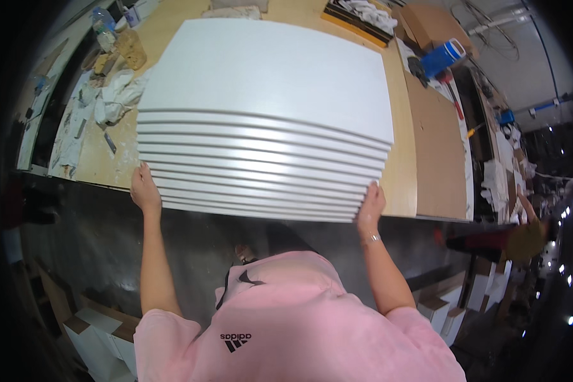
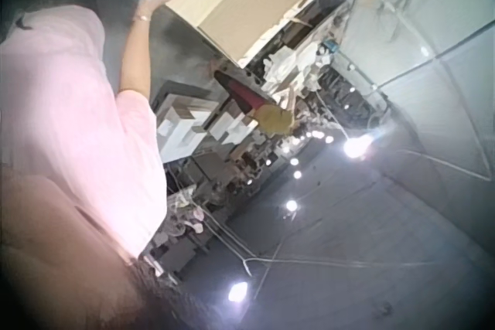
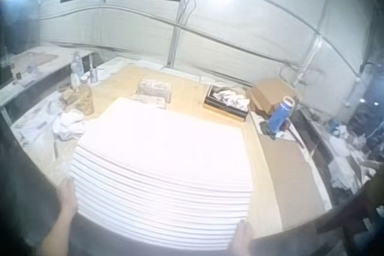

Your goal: The person rubs the edges of a stack of white wooden boards with a small scraper and a sanding block, then wipes the surfaces with a white cloth.

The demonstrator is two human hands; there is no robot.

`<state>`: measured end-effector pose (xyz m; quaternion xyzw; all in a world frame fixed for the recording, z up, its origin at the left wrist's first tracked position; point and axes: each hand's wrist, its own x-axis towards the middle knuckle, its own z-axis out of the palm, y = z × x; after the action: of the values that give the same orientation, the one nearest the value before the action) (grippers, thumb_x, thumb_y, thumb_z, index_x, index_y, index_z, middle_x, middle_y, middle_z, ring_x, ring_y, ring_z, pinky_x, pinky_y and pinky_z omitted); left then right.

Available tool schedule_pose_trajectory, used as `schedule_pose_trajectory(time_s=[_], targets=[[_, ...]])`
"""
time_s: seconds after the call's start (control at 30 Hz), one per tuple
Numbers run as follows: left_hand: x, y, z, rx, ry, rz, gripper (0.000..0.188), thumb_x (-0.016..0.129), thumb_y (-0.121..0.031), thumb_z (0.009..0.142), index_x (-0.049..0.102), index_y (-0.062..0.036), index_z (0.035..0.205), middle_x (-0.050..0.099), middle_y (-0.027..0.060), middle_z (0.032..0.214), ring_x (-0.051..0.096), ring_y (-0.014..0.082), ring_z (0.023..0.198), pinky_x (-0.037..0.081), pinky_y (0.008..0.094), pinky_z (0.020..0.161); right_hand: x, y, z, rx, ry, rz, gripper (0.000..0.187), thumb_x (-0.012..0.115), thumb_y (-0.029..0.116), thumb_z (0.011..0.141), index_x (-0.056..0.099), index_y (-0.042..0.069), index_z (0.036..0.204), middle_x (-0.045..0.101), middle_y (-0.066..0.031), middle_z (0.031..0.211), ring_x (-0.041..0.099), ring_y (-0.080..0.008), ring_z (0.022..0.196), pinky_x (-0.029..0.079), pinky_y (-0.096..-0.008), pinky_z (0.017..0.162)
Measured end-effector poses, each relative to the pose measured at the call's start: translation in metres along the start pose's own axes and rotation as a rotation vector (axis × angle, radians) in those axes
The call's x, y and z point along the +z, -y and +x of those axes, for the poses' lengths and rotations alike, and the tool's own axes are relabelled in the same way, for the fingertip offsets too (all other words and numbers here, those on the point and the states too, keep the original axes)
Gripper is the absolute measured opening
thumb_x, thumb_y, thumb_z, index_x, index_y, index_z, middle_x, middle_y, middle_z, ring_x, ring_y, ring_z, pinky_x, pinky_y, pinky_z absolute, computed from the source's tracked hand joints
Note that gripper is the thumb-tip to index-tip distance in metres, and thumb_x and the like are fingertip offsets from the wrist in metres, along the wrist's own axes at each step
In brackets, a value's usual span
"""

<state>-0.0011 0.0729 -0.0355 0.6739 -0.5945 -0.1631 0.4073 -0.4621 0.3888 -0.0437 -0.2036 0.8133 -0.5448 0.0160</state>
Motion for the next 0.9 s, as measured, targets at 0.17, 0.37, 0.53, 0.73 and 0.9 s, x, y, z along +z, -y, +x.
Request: schedule_pose_trajectory(time_s=[0.17, 0.37, 0.53, 0.73, 0.9], targets=[[-0.004, 0.008, -0.006, 0.012, -0.056, 0.024, 0.039, 0.055, -0.036, 0.103, 0.058, -0.0013, 0.085, 0.060, 0.0191, 0.075, 0.055, 0.0371, 0.068, 0.043, 0.0440, 0.064, -0.027, 0.050, 0.051, 0.285, 0.068, 0.226, 0.030, 0.048, 0.026, 0.106, 0.064, 0.001, 0.112, 0.058, -0.0023, 0.092, 0.052, -0.0067, 0.078, 0.046, -0.0215, 0.066], [-0.010, 0.009, -0.008, 0.031, -0.084, -0.001, 0.036, 0.055, -0.030, 0.103, 0.055, 0.0006, 0.085, 0.055, 0.0170, 0.071, 0.050, 0.0290, 0.063, 0.042, 0.0401, 0.061, 0.003, 0.139, 0.145, -0.498, 0.283, -0.054, 0.035, 0.056, 0.011, 0.097, 0.057, 0.001, 0.131, 0.051, -0.0139, 0.135, 0.049, -0.0265, 0.126, 0.040, -0.0402, 0.106], [-0.015, -0.009, -0.012, -0.014, -0.058, 0.021, 0.035, 0.053, -0.030, 0.103, 0.053, -0.0007, 0.084, 0.050, 0.0148, 0.069, 0.044, 0.0232, 0.062, 0.040, 0.0378, 0.061, 0.083, 0.210, 0.163, -0.884, 0.715, -0.258, 0.054, 0.067, 0.019, 0.086, 0.055, 0.002, 0.136, 0.042, -0.0216, 0.150, 0.039, -0.0413, 0.137, 0.033, -0.0493, 0.115], [-0.014, -0.008, -0.010, -0.005, -0.025, 0.034, 0.034, 0.053, -0.027, 0.103, 0.051, -0.0004, 0.082, 0.047, 0.0135, 0.068, 0.041, 0.0213, 0.063, 0.038, 0.0372, 0.060, 0.150, 0.252, 0.147, -1.089, 1.027, -0.331, 0.060, 0.067, 0.034, 0.087, 0.054, 0.002, 0.136, 0.035, -0.0262, 0.155, 0.034, -0.0451, 0.140, 0.033, -0.0515, 0.116], [-0.016, -0.013, -0.013, -0.020, -0.020, -0.006, 0.028, 0.052, -0.022, 0.102, 0.054, 0.0000, 0.084, 0.048, 0.0132, 0.070, 0.045, 0.0207, 0.065, 0.041, 0.0349, 0.062, 0.179, 0.260, 0.116, -1.172, 1.081, -0.402, 0.064, 0.067, 0.035, 0.087, 0.051, 0.004, 0.141, 0.036, -0.0246, 0.155, 0.034, -0.0454, 0.140, 0.032, -0.0544, 0.116]])
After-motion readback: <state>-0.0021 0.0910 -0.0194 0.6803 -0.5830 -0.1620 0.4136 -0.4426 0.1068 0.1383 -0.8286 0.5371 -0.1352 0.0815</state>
